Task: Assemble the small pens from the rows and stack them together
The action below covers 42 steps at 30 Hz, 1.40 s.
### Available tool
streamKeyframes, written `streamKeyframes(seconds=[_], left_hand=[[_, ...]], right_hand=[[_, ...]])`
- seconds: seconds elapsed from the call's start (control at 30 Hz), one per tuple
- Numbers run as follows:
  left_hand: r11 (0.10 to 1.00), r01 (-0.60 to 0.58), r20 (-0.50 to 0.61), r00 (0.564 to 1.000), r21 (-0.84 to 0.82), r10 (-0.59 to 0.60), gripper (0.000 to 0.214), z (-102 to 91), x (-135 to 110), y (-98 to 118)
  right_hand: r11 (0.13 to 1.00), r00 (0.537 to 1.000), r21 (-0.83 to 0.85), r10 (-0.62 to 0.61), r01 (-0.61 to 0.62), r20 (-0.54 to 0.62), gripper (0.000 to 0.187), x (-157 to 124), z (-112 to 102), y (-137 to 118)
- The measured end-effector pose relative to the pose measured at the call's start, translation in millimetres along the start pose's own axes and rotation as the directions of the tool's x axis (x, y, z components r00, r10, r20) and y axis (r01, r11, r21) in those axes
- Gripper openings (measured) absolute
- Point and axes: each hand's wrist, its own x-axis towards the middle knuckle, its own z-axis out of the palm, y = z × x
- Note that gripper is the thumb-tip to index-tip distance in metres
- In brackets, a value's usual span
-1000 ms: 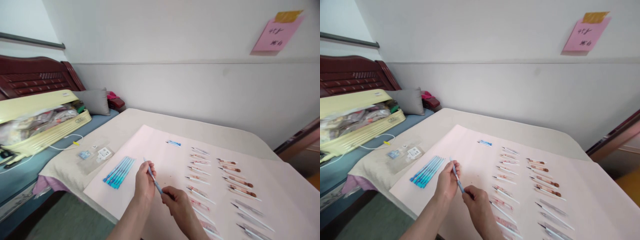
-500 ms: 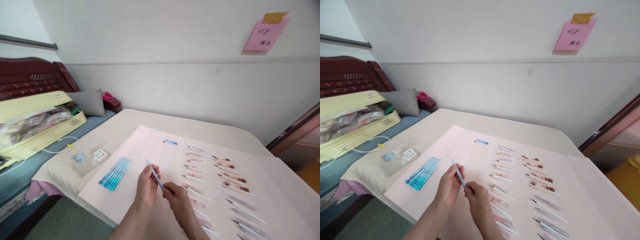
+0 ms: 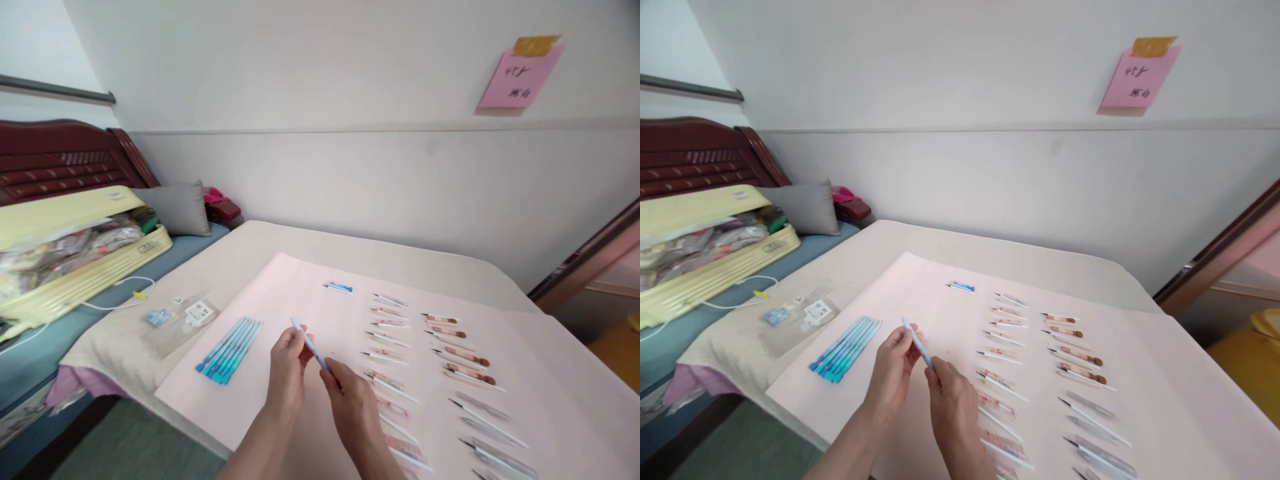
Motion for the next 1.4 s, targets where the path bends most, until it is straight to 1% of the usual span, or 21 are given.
streamKeyframes(seconds=[0.1, 0.2, 0.27, 0.37, 0.47, 0.53, 0.6, 0.7, 0.77, 0.83, 0.9, 0.97, 1.03, 1.13, 1.2, 1.3, 1.4], left_hand=[[0.996, -0.006, 0.033, 0.999, 0.087, 0.003, 0.03, 0.5, -1.6, 3.2], [0.979, -0.037, 0.015, 0.999, 0.2, 0.035, 0.027, -1.5, -1.6, 4.8], [0.972, -0.039, 0.003, 0.999, 0.233, 0.039, 0.025, -3.3, 0.1, 4.6], [0.984, 0.004, 0.026, 1.0, 0.178, -0.008, 0.024, -4.2, 2.9, 3.9], [0.994, 0.031, 0.058, 0.998, 0.101, -0.037, 0.031, -3.0, 3.0, 4.1], [0.993, 0.015, 0.055, 0.998, 0.117, -0.022, 0.03, -2.6, 2.2, 4.8], [0.985, -0.016, 0.031, 0.999, 0.169, 0.011, 0.026, -3.5, 2.3, 5.6], [0.982, -0.014, 0.007, 1.0, 0.188, 0.013, 0.026, -5.9, 5.0, 6.7], [0.99, 0.012, 0.026, 1.0, 0.142, -0.016, 0.03, -6.9, 7.0, 7.4], [0.994, 0.027, 0.061, 0.998, 0.107, -0.033, 0.034, -7.0, 7.7, 7.7], [0.991, 0.014, 0.063, 0.998, 0.13, -0.022, 0.035, -7.0, 7.5, 7.6], [0.983, -0.011, 0.04, 0.999, 0.185, 0.004, 0.031, -7.6, 7.6, 7.3], [0.977, -0.019, 0.027, 1.0, 0.211, 0.014, 0.028, -8.6, 8.5, 7.0], [0.988, 0.006, 0.049, 0.999, 0.156, -0.014, 0.032, -8.9, 10.0, 7.1], [0.992, 0.017, 0.053, 0.998, 0.128, -0.024, 0.035, -8.0, 10.1, 7.7], [0.982, -0.006, 0.015, 1.0, 0.186, 0.004, 0.031, -7.0, 9.4, 9.5], [0.976, -0.015, -0.009, 1.0, 0.217, 0.017, 0.03, -7.7, 10.3, 11.6]], right_hand=[[0.999, 1.0, -0.037, 0.008, -0.008, 0.008, 0.025, 1.7, -2.3, 0.3], [0.997, 1.0, -0.071, 0.0, 0.001, 0.004, 0.026, 1.7, -0.6, 0.7], [0.999, 1.0, -0.039, 0.012, -0.011, 0.023, 0.025, 2.1, 0.7, 0.5], [0.996, 0.995, 0.051, 0.071, -0.075, 0.073, 0.025, 4.3, -0.6, -0.1], [0.991, 0.992, 0.088, 0.094, -0.102, 0.089, 0.026, 6.4, -4.5, -0.6], [0.994, 0.994, 0.069, 0.079, -0.084, 0.076, 0.025, 6.6, -6.2, -1.2], [0.996, 0.995, 0.057, 0.068, -0.072, 0.069, 0.024, 6.1, -6.4, -1.9], [0.987, 0.993, 0.133, 0.077, -0.088, 0.089, 0.025, 5.9, -5.4, -2.2], [0.971, 0.988, 0.209, 0.096, -0.12, 0.118, 0.026, 6.6, -5.3, -1.4], [0.959, 0.985, 0.246, 0.114, -0.143, 0.128, 0.027, 7.3, -5.9, -0.5], [0.961, 0.988, 0.241, 0.111, -0.134, 0.107, 0.026, 7.6, -6.5, -0.3], [0.966, 0.991, 0.232, 0.099, -0.117, 0.089, 0.025, 7.5, -6.7, -0.9], [0.959, 0.989, 0.257, 0.097, -0.123, 0.113, 0.025, 7.3, -6.6, -1.8], [0.933, 0.977, 0.32, 0.114, -0.167, 0.178, 0.027, 7.7, -6.6, -2.2], [0.925, 0.976, 0.336, 0.123, -0.178, 0.178, 0.028, 8.0, -6.8, -2.0], [0.929, 0.98, 0.327, 0.129, -0.173, 0.151, 0.027, 7.8, -6.5, -2.1], [0.913, 0.976, 0.365, 0.124, -0.183, 0.18, 0.027, 7.8, -5.1, -2.1]])
